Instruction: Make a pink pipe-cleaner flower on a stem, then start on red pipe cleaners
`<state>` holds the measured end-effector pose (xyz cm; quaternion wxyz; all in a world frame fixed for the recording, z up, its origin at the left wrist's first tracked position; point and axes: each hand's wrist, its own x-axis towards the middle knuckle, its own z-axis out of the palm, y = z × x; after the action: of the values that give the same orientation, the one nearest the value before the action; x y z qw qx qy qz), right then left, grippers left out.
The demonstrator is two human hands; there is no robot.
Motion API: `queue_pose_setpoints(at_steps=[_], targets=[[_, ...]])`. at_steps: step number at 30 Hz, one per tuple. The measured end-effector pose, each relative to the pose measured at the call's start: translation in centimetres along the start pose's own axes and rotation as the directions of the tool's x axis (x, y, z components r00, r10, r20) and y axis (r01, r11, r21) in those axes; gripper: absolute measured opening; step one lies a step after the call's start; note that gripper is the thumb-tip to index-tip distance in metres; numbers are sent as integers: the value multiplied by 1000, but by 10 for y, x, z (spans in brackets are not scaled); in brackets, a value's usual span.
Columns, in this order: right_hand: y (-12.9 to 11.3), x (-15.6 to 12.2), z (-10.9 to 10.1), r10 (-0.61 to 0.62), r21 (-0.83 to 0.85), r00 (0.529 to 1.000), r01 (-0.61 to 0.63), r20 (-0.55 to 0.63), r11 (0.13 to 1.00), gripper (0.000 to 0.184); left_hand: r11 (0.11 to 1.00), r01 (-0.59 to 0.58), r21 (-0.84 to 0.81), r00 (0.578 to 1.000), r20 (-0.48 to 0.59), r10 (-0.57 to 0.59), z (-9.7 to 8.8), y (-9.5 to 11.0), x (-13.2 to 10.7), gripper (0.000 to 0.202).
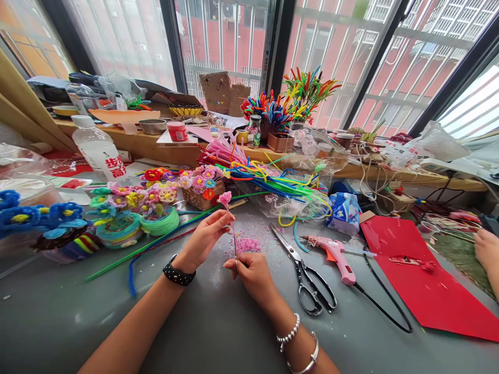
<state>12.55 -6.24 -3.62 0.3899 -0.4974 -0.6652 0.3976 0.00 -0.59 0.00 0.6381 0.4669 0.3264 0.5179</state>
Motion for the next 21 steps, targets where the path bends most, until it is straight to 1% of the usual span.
queue_pose_setpoints(at_steps=[2,5,12,18,21], targets=[[-2,1,0,26,13,999,-25,-29,1000,59,1000,-5,8,1000,-10,6,0,-1,0,12],[-4,1,-1,36,18,999,-35,-25,999,60,1000,-15,9,1000,-11,15,-2,-2,1,12],[-1,-1,-6,-30,41,1000,30,-8,999,65,997,-43,-57,999,-8,43,-6,0,1,11],[1,-2,-10,-64,85,998,62,19,994,70,998,-57,-31,998,-29,56,-5,2,1,14],[2,-1,-10,-50,24,998,49,42,998,71,999,-44,-8,997,-66,43,-4,4,0,15]])
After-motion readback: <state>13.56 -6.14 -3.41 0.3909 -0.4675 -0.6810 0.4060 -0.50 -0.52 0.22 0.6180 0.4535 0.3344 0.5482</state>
